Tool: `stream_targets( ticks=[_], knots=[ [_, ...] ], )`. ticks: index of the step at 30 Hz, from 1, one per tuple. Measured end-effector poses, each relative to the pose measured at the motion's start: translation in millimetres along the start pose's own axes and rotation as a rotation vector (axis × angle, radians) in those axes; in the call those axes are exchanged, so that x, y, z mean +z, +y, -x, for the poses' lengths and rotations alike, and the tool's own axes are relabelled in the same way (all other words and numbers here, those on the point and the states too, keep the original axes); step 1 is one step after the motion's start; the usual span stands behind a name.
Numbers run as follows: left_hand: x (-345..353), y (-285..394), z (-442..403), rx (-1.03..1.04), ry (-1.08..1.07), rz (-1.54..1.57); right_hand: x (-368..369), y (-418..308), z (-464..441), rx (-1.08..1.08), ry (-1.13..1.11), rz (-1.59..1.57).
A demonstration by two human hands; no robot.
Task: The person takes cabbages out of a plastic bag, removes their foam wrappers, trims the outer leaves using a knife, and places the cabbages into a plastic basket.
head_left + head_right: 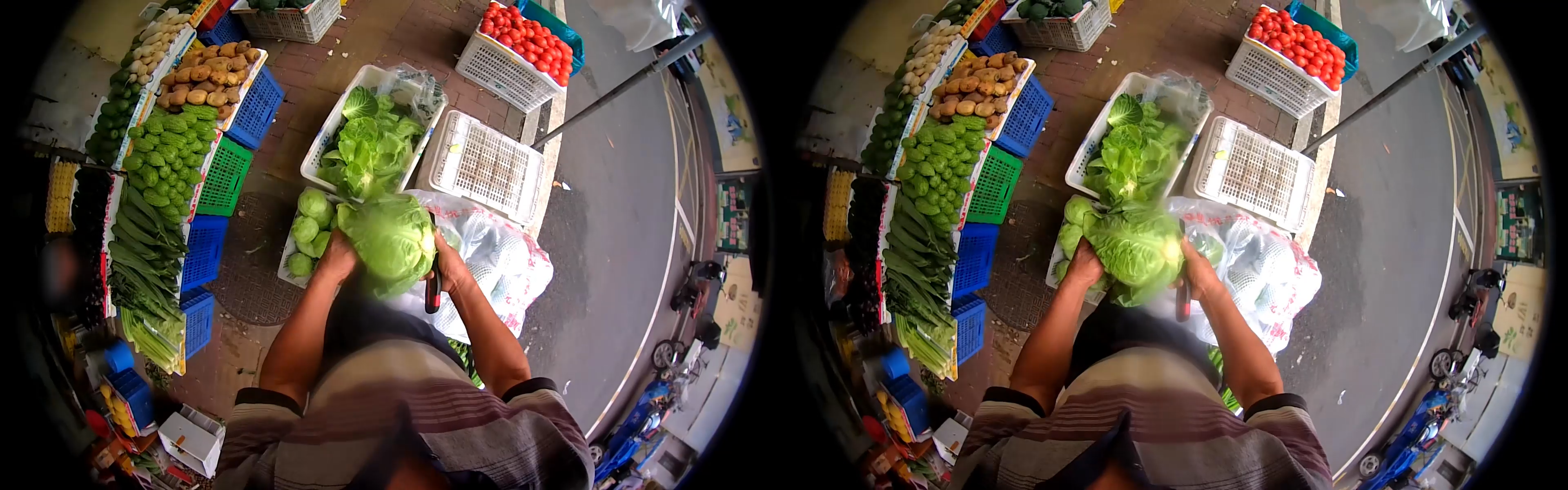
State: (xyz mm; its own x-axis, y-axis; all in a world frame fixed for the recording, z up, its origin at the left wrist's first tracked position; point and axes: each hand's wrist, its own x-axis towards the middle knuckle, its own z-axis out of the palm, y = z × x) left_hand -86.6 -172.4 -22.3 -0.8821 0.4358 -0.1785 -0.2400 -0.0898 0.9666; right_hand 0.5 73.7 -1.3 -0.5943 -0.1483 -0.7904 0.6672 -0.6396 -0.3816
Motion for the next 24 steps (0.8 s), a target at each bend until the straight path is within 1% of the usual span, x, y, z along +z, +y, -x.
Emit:
stream_targets(
  ticks=[2,3,6,7,9,10,11,13,15,16,18,20,21,24],
  knots=[
    [19,27,9,-0.097,0.089,0.21,-4,10,-1,0.046,0.028,0.073],
    [4,-18,16,-0.123,0.123,-0.043,-5,14,1,0.08,0.044,0.098],
    [-6,-40,30,-0.346,-0.028,0.126,-17,30,4,0.091,0.044,0.175],
    [0,-1,32,-0.333,-0.185,-0.249,-19,34,5,0.098,0.035,0.165],
    [-10,-45,41,-0.36,-0.193,-0.07,-23,36,9,0.127,0.077,0.217],
    [-8,-49,44,-0.371,-0.196,0.021,-25,35,12,0.14,0.097,0.245],
    [-8,-52,46,-0.304,-0.197,-0.097,-25,34,15,0.136,0.093,0.229],
    [-6,-56,43,-0.341,-0.194,-0.004,-26,30,20,0.102,0.13,0.319],
    [-2,-67,38,-0.304,-0.167,0.003,-31,30,19,0.086,0.153,0.39],
    [0,-73,36,-0.285,-0.154,0.007,-32,27,21,0.118,0.141,0.391],
    [-6,-89,29,-0.35,-0.188,0.21,-31,20,29,0.197,0.121,0.387],
    [4,-61,23,-0.58,-0.262,0.626,-28,23,33,0.16,0.122,0.391],
    [4,-64,22,-0.59,-0.224,0.68,-29,24,34,0.139,0.126,0.409],
    [17,-60,26,-0.503,-0.17,0.574,-30,31,41,0.046,0.167,0.414]
  ],
)
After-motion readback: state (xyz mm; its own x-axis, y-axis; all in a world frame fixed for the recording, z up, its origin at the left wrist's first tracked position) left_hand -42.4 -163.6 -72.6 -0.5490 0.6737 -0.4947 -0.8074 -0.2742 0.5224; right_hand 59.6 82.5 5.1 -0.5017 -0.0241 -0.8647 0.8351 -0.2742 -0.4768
